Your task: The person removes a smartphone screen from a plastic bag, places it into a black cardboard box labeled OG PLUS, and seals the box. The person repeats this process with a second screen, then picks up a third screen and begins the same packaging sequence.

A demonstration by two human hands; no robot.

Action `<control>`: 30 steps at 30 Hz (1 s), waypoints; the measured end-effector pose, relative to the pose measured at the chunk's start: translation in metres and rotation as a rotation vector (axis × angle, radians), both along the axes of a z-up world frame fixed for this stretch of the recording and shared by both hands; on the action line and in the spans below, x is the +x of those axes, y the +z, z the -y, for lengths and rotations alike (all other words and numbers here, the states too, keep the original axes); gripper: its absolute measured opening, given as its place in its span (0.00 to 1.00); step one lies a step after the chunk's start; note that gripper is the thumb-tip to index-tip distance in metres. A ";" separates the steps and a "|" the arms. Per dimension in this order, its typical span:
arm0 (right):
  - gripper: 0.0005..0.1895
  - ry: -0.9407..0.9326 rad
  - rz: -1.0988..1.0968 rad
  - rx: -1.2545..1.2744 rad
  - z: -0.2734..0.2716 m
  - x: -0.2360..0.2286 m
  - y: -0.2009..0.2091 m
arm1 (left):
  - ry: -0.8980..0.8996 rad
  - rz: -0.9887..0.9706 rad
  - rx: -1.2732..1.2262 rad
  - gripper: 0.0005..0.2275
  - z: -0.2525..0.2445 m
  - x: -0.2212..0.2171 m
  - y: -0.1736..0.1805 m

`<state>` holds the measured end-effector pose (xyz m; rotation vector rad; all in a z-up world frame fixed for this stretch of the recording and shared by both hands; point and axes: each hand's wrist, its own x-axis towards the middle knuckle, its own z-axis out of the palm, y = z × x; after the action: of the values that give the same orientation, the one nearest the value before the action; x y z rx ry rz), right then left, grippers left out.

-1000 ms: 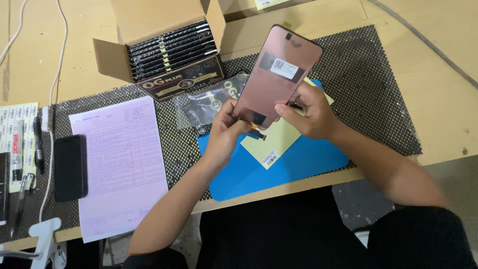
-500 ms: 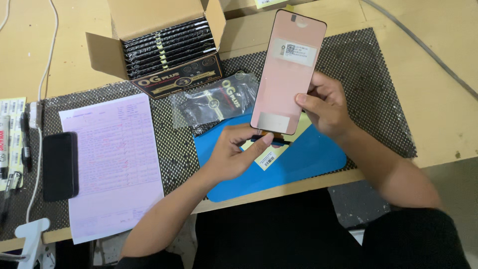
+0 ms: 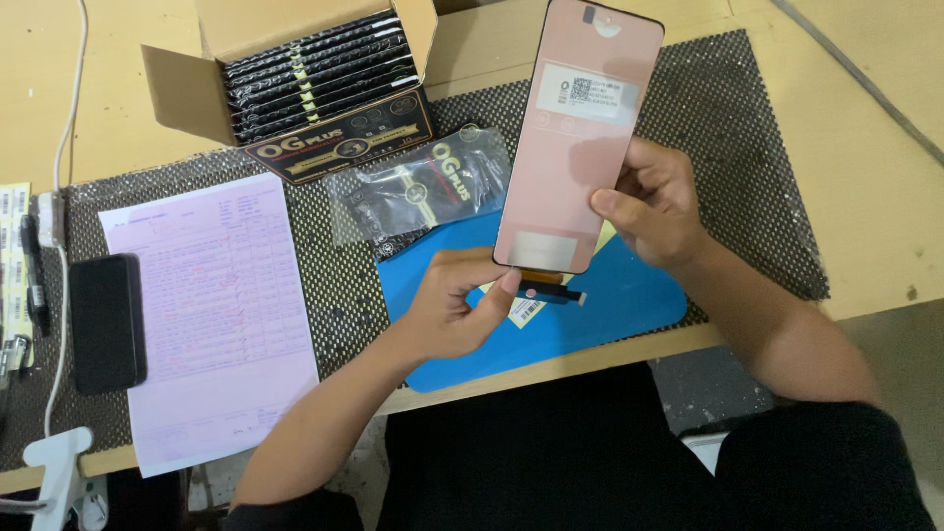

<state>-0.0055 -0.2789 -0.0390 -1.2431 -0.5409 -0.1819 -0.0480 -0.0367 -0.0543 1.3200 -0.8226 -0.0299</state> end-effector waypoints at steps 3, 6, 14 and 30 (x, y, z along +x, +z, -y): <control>0.10 -0.008 -0.005 0.008 0.004 0.000 -0.010 | -0.003 -0.007 0.012 0.10 -0.001 0.000 0.014; 0.08 -0.024 -0.011 0.003 -0.003 -0.004 0.000 | 0.007 -0.068 0.001 0.08 0.001 -0.001 0.022; 0.06 -0.055 -0.014 -0.043 -0.005 -0.006 0.006 | 0.053 -0.219 -0.052 0.05 0.006 -0.003 0.039; 0.04 -0.176 0.057 0.022 0.006 0.009 -0.026 | 0.091 -0.391 -0.064 0.07 0.015 -0.009 0.039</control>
<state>0.0032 -0.2850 -0.0651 -1.2672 -0.4770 -0.3714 -0.0572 -0.0515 -0.0155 1.2376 -0.4282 -0.1829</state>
